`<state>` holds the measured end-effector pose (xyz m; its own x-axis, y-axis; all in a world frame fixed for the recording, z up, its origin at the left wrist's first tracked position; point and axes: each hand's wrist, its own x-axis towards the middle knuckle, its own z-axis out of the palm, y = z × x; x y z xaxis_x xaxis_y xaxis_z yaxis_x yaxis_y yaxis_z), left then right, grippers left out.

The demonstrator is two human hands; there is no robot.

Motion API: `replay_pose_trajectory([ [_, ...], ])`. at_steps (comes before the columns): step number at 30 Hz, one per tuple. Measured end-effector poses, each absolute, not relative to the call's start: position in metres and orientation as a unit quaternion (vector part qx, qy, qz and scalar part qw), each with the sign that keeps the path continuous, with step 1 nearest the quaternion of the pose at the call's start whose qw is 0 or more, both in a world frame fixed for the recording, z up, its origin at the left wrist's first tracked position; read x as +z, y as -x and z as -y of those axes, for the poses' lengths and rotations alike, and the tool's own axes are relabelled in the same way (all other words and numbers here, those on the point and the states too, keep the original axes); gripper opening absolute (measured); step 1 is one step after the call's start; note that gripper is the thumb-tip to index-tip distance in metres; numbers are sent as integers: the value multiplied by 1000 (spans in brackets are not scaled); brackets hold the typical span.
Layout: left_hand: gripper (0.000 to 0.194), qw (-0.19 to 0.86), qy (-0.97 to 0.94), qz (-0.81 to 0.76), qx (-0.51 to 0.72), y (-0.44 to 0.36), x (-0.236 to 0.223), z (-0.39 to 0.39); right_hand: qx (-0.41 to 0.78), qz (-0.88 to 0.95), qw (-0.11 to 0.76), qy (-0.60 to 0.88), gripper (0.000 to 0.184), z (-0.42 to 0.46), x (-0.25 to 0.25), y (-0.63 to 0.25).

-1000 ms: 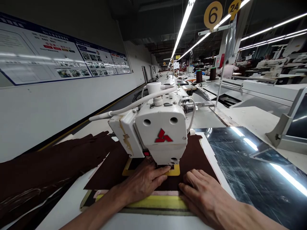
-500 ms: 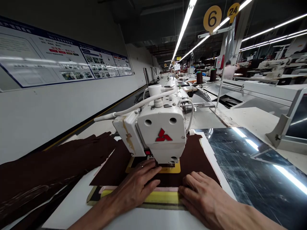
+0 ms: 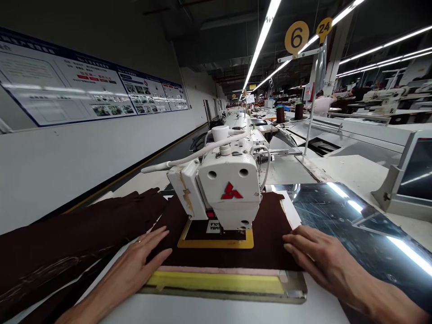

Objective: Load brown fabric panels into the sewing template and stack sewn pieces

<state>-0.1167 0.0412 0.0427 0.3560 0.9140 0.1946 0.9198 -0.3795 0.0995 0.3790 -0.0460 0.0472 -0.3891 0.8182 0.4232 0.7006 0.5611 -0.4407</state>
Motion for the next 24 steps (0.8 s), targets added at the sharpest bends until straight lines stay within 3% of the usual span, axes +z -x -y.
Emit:
replay_pose_trajectory([
  [4, 66, 5, 775, 624, -96, 119, 48, -36, 128, 793, 317, 504, 27, 39, 41, -400],
  [12, 39, -19, 807, 584, -87, 71, 61, -20, 94, 753, 356, 545, 27, 29, 36, -424],
  [19, 36, -80, 857, 506, -57, 30, 65, -7, 66, 723, 378, 575, 34, 23, 45, -445],
  [24, 39, -131, 829, 538, -74, 43, 60, 6, 58, 715, 366, 592, 37, 19, 43, -455],
])
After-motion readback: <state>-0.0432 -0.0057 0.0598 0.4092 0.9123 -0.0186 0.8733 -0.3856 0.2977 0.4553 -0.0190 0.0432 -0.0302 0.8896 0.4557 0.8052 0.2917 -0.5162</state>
